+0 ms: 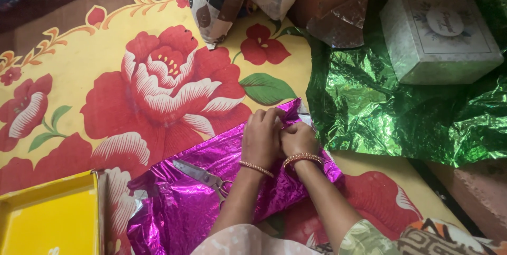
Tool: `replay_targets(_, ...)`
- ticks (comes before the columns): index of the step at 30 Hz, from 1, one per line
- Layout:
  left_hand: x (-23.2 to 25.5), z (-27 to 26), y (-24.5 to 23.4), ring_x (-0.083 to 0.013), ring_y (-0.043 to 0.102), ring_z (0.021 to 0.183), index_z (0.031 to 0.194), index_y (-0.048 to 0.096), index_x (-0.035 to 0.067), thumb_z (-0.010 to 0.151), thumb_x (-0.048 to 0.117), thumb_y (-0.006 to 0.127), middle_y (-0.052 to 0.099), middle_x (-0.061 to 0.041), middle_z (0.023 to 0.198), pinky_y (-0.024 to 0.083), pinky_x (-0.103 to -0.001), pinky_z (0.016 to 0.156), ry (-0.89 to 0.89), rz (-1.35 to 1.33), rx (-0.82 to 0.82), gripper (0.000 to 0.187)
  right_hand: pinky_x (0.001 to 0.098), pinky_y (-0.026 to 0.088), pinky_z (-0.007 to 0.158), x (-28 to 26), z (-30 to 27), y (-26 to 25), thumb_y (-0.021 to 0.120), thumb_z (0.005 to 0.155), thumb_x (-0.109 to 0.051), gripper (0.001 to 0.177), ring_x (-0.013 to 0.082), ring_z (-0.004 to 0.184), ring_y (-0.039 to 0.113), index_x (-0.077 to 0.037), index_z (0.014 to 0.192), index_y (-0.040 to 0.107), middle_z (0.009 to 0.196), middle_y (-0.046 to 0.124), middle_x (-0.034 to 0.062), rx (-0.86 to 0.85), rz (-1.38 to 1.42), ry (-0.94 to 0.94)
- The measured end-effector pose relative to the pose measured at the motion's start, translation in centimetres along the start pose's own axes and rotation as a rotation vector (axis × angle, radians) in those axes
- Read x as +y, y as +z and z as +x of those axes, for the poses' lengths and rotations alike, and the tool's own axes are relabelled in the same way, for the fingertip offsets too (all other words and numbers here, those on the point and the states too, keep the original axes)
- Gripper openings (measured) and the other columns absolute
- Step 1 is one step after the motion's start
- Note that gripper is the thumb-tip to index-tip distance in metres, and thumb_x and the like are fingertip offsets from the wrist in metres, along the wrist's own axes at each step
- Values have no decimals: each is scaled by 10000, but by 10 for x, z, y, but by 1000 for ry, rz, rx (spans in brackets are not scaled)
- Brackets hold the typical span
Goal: The person wraps a rectangular object in shiny purple foil, folds the edges, and secures them with clear tape using scissors to cut the tape. The wrapped item remains on the floral floor surface throughout the clip.
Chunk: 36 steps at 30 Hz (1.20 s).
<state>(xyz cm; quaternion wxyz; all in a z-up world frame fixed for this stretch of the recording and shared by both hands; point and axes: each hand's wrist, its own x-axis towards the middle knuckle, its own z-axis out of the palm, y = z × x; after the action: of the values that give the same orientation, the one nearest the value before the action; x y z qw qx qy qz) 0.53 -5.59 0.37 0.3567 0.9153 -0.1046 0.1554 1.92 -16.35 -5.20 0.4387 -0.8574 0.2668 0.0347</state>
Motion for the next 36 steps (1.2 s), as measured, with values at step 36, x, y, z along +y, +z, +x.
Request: replay_targets(36,12,-40,-36,-360,624,906,939,693,74,788,197,798,648,-157,917,509,-481,765,-178,71,200,222,275,607,597,-25,16,-44,713,923,-140,174,144,706,729,-20,1049,716,866,744,58,-641,503,6)
